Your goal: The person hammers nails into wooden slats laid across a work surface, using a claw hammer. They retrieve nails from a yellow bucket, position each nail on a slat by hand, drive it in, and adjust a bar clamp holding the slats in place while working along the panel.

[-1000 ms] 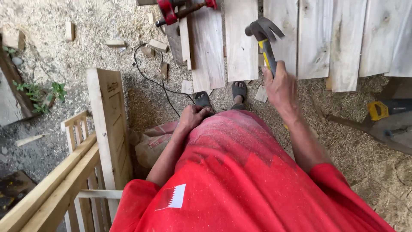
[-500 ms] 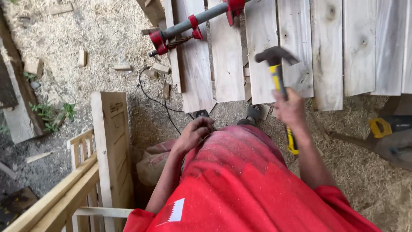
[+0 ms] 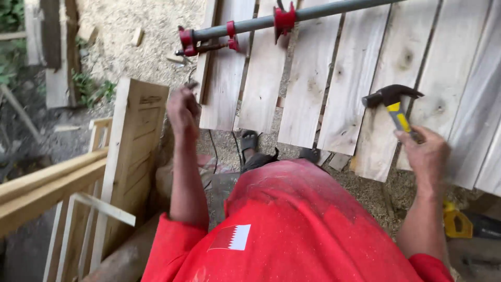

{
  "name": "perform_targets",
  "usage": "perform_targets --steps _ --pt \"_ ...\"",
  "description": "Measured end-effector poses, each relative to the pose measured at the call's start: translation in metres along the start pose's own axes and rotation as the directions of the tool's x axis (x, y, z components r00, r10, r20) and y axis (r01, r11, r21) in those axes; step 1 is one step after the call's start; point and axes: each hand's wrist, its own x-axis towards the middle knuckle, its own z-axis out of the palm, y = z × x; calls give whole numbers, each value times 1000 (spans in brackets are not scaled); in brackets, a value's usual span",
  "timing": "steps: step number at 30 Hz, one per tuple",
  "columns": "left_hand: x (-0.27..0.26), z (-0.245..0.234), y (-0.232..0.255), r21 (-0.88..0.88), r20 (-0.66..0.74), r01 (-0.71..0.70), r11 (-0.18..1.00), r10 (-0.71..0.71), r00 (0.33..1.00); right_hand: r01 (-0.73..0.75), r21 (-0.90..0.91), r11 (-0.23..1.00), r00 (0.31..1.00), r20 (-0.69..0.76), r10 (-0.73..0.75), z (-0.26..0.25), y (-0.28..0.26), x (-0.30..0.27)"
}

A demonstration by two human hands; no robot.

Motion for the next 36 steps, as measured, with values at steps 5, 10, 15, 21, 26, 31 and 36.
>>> perform_targets --steps 5,10,15,21,26,31,36 --pt "68 -36 27 627 -93 -313 713 468 879 378 -602 703 754 -241 -612 -2 -43 45" --pt "132 -15 43 860 22 -236 452 429 903 279 509 814 955 -59 -290 70 -150 100" --pt "192 19 30 879 148 -257 402 282 948 -267 947 181 938 299 -177 151 -213 210" --pt "208 10 6 652 164 -138 745 38 986 -278 956 98 960 274 51 211 -262 246" --pt "241 0 67 196 157 -373 907 346 925 -42 989 145 988 63 -139 208 -320 224" --pt "249 -62 113 228 128 -527 819 511 850 -11 994 108 970 37 -241 227 -400 204" --pt "236 -56 89 156 -15 -389 908 396 918 -19 973 231 971 73 -227 222 -437 235"
